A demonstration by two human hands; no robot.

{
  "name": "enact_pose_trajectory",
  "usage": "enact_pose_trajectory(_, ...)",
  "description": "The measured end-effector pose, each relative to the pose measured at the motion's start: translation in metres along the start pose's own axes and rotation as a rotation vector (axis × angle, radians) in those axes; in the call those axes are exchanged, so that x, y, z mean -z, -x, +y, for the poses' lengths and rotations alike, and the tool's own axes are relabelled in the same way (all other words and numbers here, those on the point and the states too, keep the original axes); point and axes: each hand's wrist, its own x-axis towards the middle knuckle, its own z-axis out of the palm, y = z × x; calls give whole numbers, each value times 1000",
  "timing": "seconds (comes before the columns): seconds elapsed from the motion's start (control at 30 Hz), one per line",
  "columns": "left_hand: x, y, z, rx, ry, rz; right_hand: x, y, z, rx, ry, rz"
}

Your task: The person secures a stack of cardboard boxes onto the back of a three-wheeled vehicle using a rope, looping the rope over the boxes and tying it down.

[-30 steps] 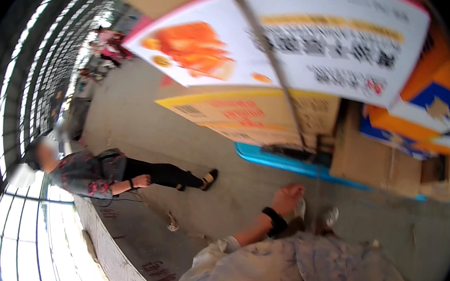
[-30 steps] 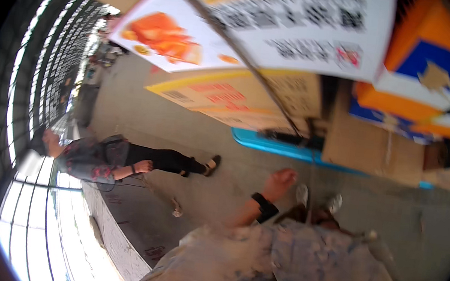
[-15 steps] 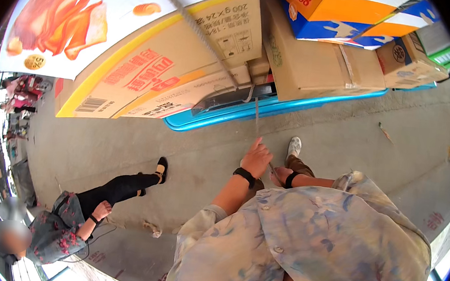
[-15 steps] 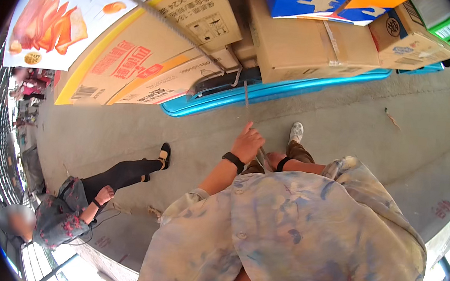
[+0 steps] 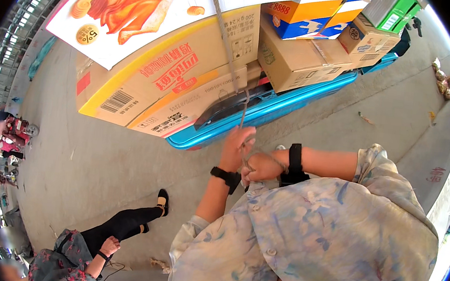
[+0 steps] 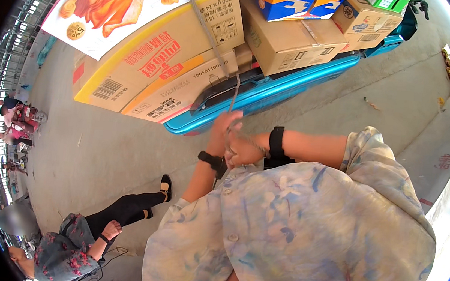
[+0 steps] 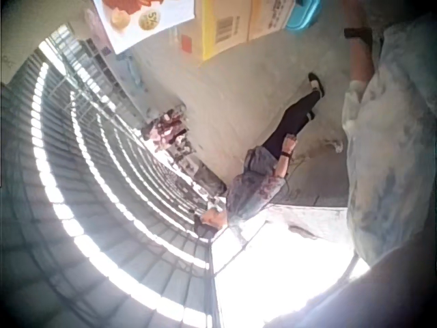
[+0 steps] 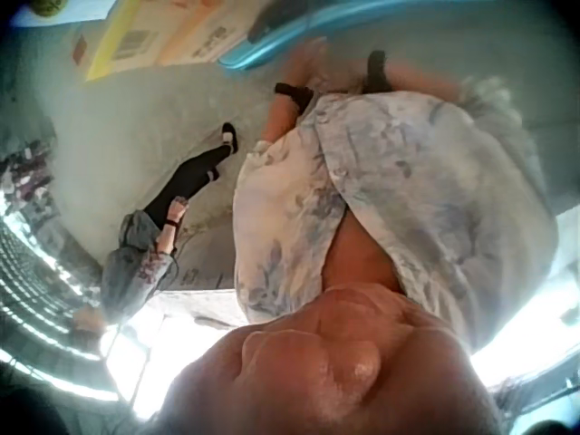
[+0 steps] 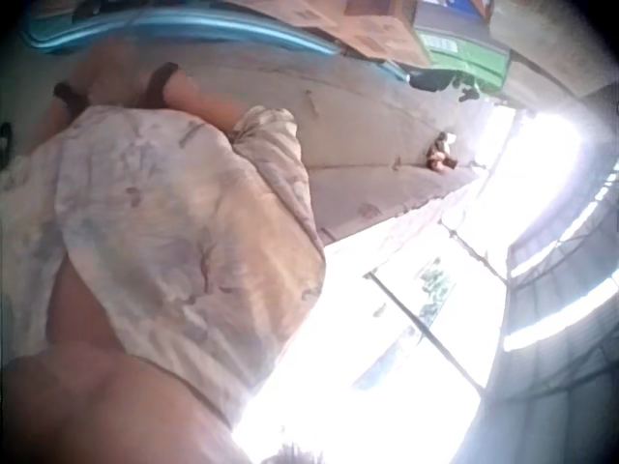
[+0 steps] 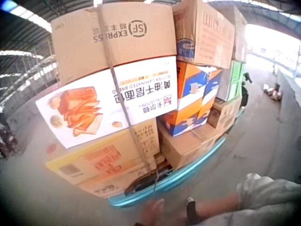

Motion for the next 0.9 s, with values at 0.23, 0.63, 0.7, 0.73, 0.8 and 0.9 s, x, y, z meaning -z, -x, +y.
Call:
enact_pose_trajectory(0.23,-13,-52,-32,121,19,42,18,47,-59,-142,-395,13)
enact_pose_trajectory(0.63,-29,-76,-56,410,466,372,58,132,63,606,-2046,872)
enact_pose_trajectory(0.7,-29,-79,-53,442,513,436,56,114,103,392,-2071,1027)
enact_pose_trajectory(0.73,-28,-80,-47,461,537,462,48,103,105,310,-1948,897)
enact_pose_trajectory(0.8,-27,-86,-35,515,524,492,48,93,108,176,-1605,788)
enact_pose_trajectory(0.9,-21,-92,-20,609,498,506,67,56,52,53,-961,875)
